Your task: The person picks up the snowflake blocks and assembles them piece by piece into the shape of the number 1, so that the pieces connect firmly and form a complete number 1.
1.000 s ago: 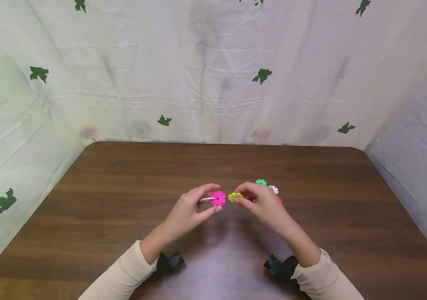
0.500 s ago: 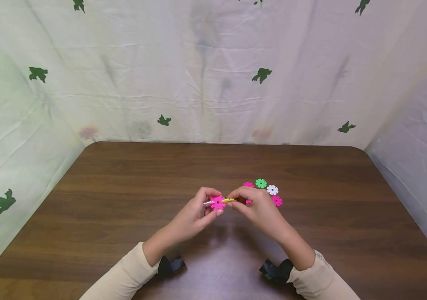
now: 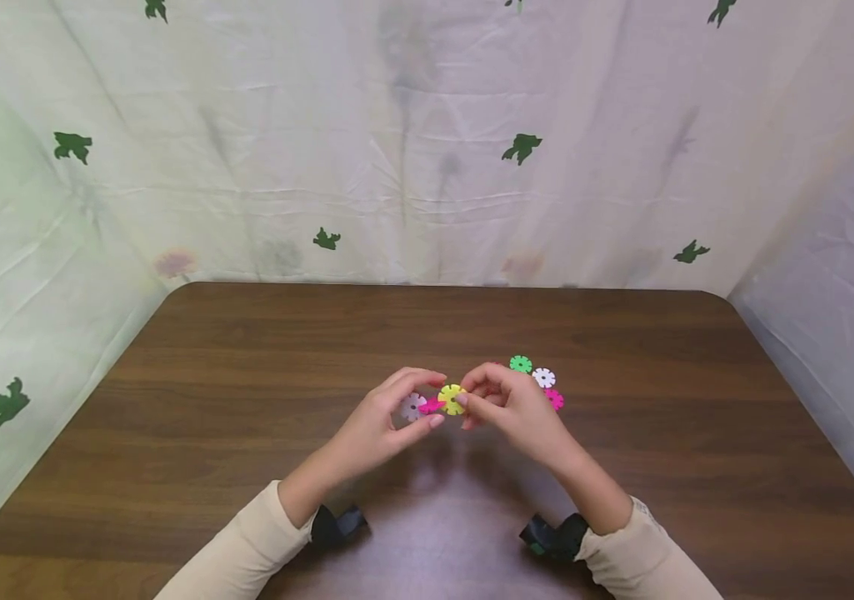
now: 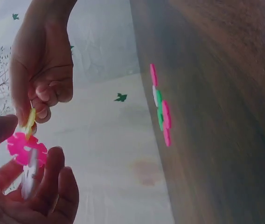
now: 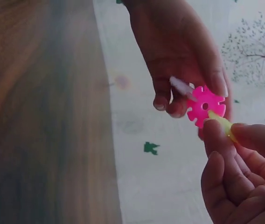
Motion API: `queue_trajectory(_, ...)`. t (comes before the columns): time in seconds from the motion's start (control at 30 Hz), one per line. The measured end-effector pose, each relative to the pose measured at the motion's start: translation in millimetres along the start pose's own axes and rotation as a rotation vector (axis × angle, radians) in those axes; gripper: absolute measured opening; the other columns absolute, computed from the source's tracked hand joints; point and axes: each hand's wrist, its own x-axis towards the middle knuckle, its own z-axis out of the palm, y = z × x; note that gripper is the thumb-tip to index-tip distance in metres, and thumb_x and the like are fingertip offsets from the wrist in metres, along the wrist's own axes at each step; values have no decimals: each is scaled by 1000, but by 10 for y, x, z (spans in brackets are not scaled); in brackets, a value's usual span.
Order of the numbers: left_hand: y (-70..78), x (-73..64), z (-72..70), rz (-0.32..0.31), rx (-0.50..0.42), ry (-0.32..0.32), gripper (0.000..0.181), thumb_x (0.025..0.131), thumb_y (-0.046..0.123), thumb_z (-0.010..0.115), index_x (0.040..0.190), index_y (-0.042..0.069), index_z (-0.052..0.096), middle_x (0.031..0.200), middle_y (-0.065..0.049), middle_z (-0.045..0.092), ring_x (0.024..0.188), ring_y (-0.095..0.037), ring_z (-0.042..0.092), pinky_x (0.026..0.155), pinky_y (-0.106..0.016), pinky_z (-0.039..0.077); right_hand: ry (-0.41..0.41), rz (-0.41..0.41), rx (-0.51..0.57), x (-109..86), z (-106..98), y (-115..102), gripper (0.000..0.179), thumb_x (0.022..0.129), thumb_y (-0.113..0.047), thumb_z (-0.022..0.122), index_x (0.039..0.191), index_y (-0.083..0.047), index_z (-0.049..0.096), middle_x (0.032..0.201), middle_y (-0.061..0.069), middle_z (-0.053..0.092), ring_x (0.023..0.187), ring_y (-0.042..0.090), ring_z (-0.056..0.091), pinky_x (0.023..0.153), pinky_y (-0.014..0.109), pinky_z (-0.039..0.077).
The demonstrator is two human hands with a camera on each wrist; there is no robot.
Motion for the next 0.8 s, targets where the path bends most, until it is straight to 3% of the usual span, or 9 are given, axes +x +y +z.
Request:
queue_trajectory(0.1, 19, -5, 9, 42, 42, 16, 43, 77, 19, 72, 115, 6, 55, 108, 2, 55, 91, -7, 52, 78, -21, 44, -23, 42, 38, 11, 46, 17, 13, 84, -3, 61, 92, 6, 55, 70, 16, 61, 58, 28, 60, 61, 36, 51)
queue_trajectory(0.3, 6, -22, 45, 121, 172, 123, 37, 73, 18, 76, 106, 10, 61, 94, 3, 60, 74, -4, 53, 66, -12, 43, -28, 77, 52, 19, 77, 7, 17, 84, -4, 61, 96, 7, 56, 76, 15, 62, 64, 26, 62, 65, 38, 51)
queue_trajectory(0.4, -17, -20, 45, 116, 200, 152, 38, 72, 19, 76, 106, 10, 61, 96, 3, 62, 77, -4, 55, 68, -13, 43, 18, 35, -62, 4, -7, 5, 20, 83, -7, 64, 100, 1, 59, 87, 14, 63, 74, 22, 63, 67, 36, 51)
queue_trajectory(0.53, -44, -13, 23, 92, 197, 174, 40, 70, 18, 78, 105, 9, 61, 97, 2, 63, 81, -6, 57, 69, -17, 45, 106, 3, -301, -60, -208, 69, 27, 79, -12, 69, 105, -8, 61, 99, 6, 62, 85, 15, 60, 72, 31, 49)
queue_trajectory(0.67, -59, -8, -9, 78, 179, 189, 41, 69, 16, 78, 104, 8, 61, 95, 1, 63, 80, -10, 58, 66, -17, 45, 152, 50, -484, -168, -446, 250, 34, 77, -13, 71, 108, -8, 60, 102, 3, 61, 89, 22, 58, 75, 38, 47)
queue_trajectory(0.8, -60, 0, -36, 71, 167, 199, 40, 69, 16, 78, 104, 8, 61, 94, 1, 63, 79, -11, 58, 65, -17, 45, 151, 104, -603, -275, -629, 475, 37, 75, -10, 72, 109, -1, 58, 103, 12, 60, 86, 28, 58, 72, 43, 48)
